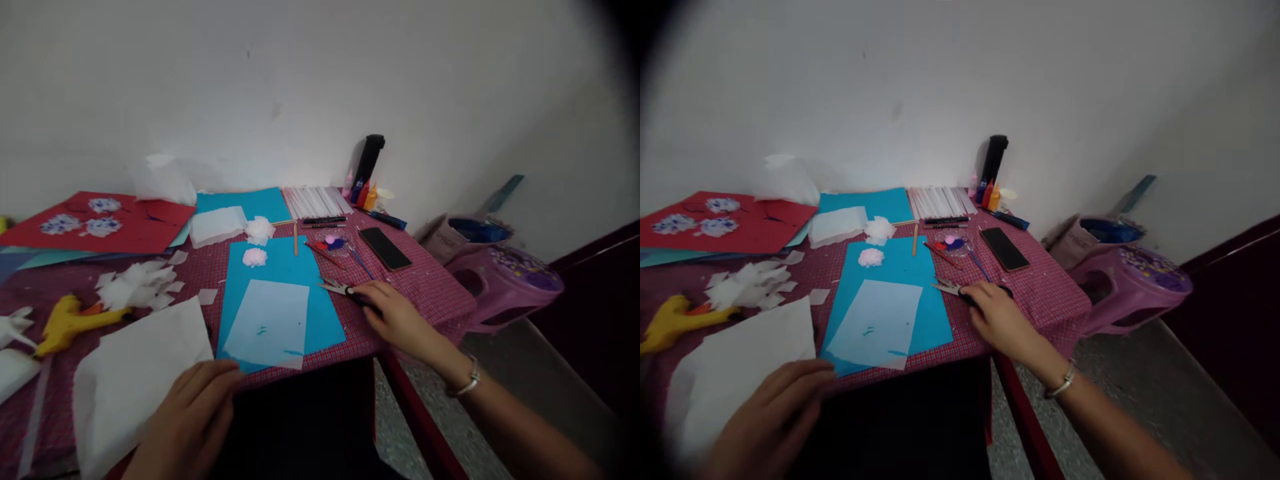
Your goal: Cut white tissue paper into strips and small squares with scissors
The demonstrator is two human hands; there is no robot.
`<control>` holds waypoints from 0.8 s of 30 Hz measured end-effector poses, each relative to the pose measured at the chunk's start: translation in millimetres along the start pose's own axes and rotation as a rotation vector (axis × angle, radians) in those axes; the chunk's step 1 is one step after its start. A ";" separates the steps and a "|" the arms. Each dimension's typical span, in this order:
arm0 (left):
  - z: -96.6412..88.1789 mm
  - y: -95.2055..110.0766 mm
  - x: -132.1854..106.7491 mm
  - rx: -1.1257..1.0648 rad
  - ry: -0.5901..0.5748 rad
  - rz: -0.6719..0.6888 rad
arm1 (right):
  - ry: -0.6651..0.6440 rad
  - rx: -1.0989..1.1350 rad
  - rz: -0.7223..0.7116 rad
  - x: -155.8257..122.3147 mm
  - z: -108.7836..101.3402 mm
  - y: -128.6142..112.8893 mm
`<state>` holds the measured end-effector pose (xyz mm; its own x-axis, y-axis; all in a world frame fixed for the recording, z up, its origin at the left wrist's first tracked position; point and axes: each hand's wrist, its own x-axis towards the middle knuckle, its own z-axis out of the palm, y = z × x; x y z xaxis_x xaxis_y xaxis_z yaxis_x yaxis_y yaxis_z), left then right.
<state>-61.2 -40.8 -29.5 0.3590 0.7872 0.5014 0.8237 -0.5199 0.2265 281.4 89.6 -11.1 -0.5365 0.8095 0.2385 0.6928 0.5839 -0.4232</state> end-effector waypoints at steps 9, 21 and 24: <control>23.4 41.3 -1.2 -0.106 0.022 0.093 | -0.212 -0.137 0.039 -13.0 -6.0 49.2; 73.7 35.5 23.1 0.036 0.113 0.010 | -0.260 0.114 0.264 -1.1 -15.7 50.2; 72.6 29.8 22.8 0.012 0.111 0.024 | -0.357 0.462 0.336 -7.5 -30.2 38.9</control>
<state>3.4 -14.3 -72.0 0.3279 0.7327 0.5963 0.8211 -0.5332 0.2037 326.9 108.1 -3.0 -0.5091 0.8260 -0.2418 0.6155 0.1530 -0.7732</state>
